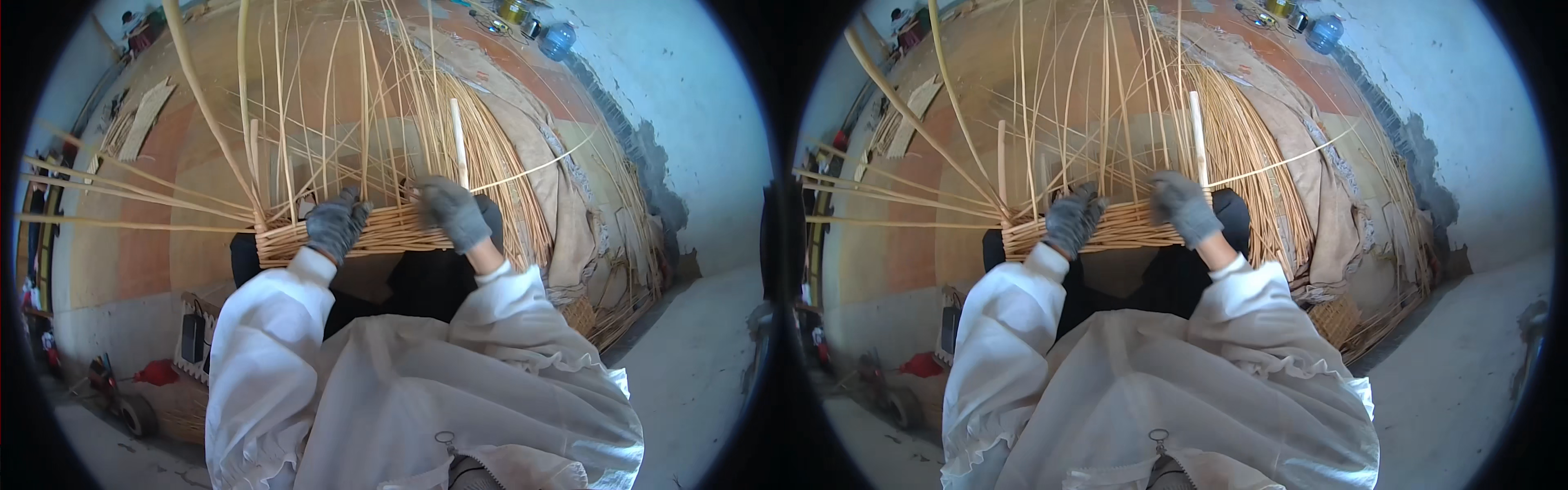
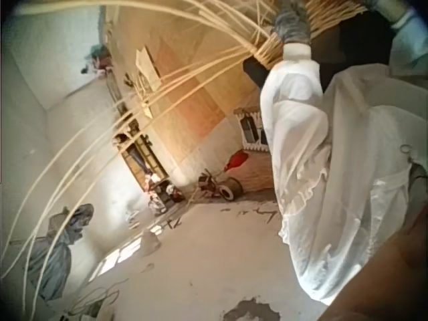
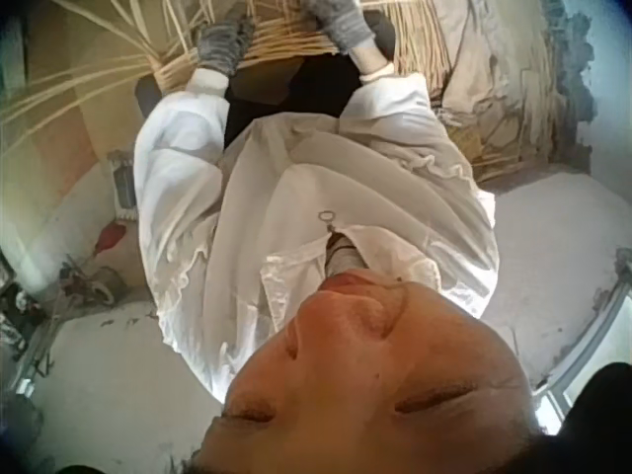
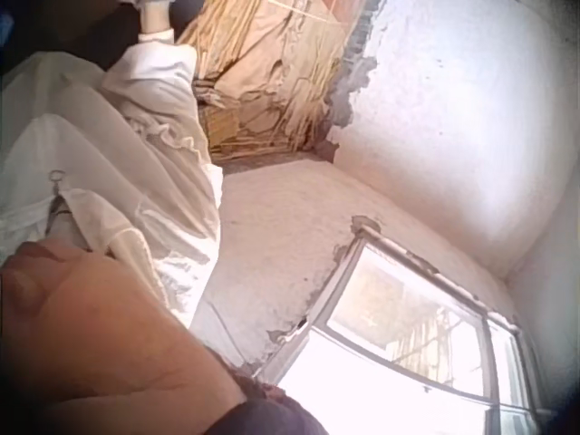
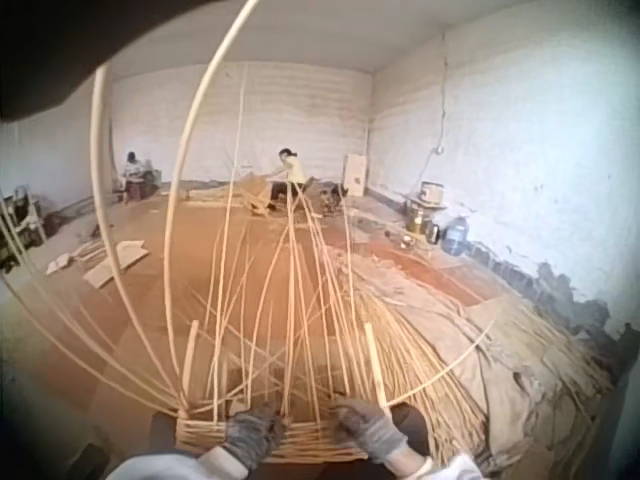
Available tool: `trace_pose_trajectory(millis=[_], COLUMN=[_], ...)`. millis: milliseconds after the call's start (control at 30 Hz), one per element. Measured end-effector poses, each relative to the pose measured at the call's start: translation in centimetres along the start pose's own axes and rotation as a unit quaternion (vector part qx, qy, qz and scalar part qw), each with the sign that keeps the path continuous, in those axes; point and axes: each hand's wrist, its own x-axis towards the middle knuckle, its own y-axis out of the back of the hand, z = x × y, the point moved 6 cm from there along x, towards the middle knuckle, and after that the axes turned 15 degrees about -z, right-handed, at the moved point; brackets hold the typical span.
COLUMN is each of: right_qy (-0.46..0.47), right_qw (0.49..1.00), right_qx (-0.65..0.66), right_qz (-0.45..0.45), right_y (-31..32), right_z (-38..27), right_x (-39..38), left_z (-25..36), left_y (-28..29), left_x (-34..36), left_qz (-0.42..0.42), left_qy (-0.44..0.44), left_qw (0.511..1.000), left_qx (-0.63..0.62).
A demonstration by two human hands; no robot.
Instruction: The person weaves a rectangular basket using thin wooden strips, interlacing them through a vertical frame held between their legs. They periodically use a tape measure to check the dimensions of the basket while continuing the weaving process.
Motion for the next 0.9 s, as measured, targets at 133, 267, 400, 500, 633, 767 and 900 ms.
trace_pose_trajectory(millis=[133,267,400,500,633,767,900], right_qy=[-0.118,0.052,0.091,0.198,0.151,0.031,0.094], right_qw=[0.889,0.991,0.92,0.859,0.893,0.974,0.939], right_qx=[-0.433,-0.121,0.318,0.405,0.352,0.02,0.289], right_qz=[-0.093,0.022,0.21,0.242,0.235,0.224,0.163], right_y=[-0.4,2.3,2.5,2.1,3.0,3.8,3.4], right_z=[-0.5,-4.5,0.6,2.8,3.2,2.6,4.8], right_x=[14.4,17.0,3.4,-0.5,3.2,3.1,-0.3], left_z=[2.1,2.4,1.7,0.6,-1.7,-2.5,-0.6], left_y=[-1.1,-1.8,-0.6,-0.5,-2.7,-1.8,0.4], left_x=[-1.5,-2.4,-0.9,1.9,6.0,6.1,4.6], left_qz=[-0.013,-0.126,-0.195,-0.197,-0.338,-0.229,-0.162], left_qy=[-0.028,-0.005,0.002,0.006,-0.014,0.017,0.14], left_qw=[0.981,0.971,0.963,0.979,0.929,0.938,0.976], left_qx=[0.191,0.205,0.184,0.059,0.152,-0.261,0.035])
